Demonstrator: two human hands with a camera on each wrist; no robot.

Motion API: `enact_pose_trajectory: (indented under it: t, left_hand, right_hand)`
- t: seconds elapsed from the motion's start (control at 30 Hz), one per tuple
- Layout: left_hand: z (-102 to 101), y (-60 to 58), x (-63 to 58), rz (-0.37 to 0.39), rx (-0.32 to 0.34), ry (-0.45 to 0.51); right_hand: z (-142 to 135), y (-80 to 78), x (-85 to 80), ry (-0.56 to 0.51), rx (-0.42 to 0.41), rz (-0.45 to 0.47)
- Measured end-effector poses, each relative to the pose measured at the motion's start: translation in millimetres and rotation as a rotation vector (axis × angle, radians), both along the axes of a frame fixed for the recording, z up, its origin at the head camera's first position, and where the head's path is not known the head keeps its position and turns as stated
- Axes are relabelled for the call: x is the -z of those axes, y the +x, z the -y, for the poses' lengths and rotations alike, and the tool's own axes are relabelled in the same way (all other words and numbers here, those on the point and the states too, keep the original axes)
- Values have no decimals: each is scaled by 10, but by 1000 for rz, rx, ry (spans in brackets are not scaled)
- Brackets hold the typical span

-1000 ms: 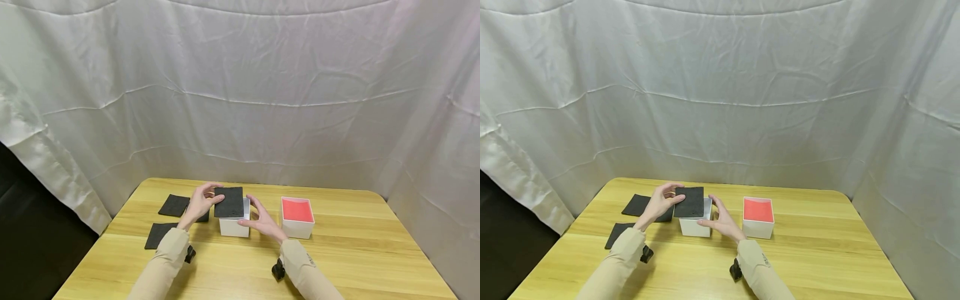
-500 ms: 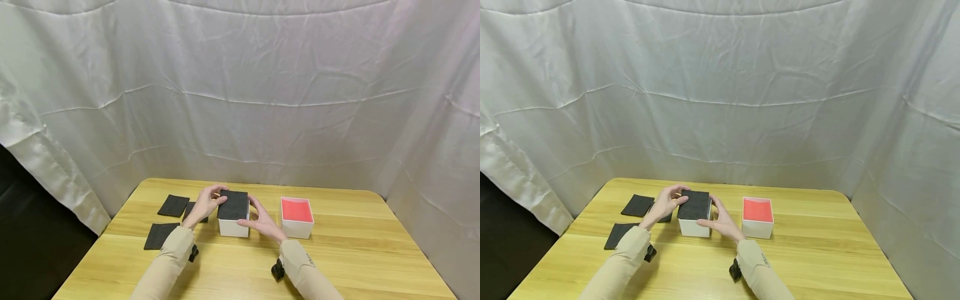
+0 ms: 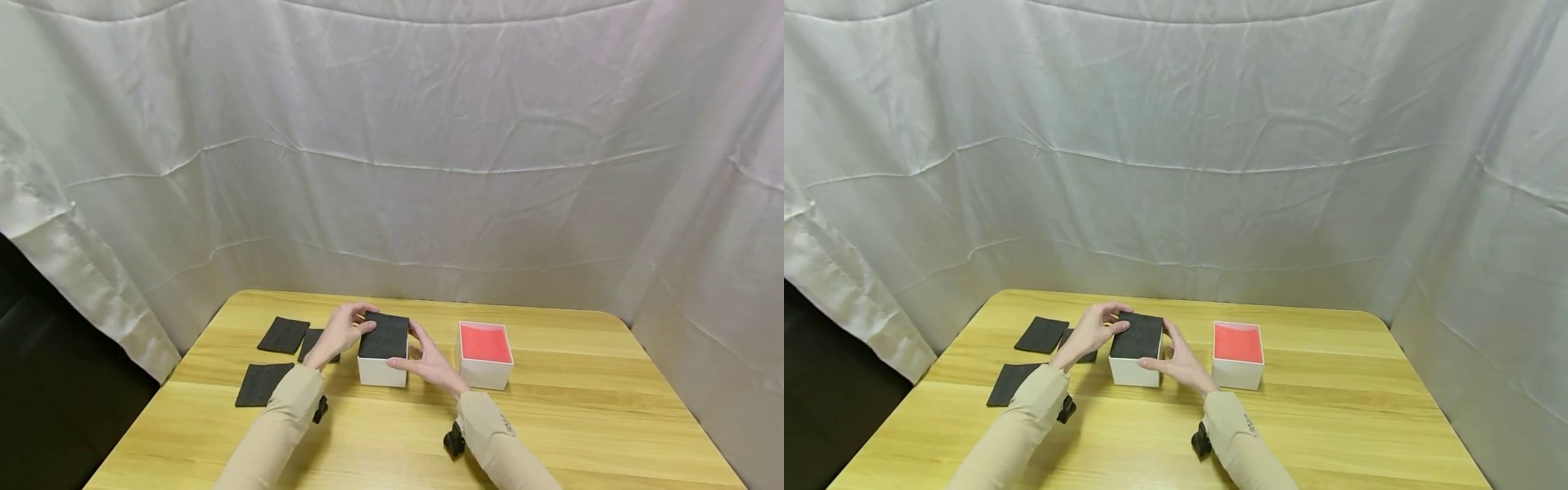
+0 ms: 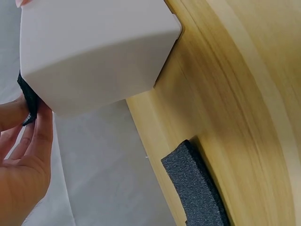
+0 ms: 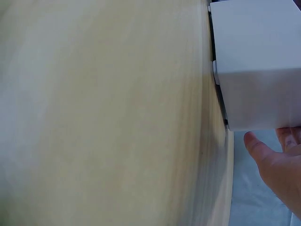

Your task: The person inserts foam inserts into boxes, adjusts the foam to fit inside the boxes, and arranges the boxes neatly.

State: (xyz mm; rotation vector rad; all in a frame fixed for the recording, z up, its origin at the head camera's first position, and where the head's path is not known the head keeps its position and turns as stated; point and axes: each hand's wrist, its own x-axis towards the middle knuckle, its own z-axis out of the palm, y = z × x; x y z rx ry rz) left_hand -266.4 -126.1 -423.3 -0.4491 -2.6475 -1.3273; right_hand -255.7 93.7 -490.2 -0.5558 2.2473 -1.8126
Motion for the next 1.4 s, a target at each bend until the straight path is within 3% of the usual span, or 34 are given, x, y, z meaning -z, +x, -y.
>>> enact_pose_trajectory:
  t: [0.37,0.8,1.13,1.4]
  left_hand:
    - [-6,-31,7,47,27,-79]
    - [40,-59,-24,32,64,-189]
    - [27,-78,0,-30,91,-246]
    - [9,-76,25,-50,77,-219]
  right_hand:
    - [-14,6,-2,-1,-9,2]
    - [0,3,-4,-20,-18,6]
    - [1,0,5,-27,-28,10]
    - [4,3,-14,-33,-32,18]
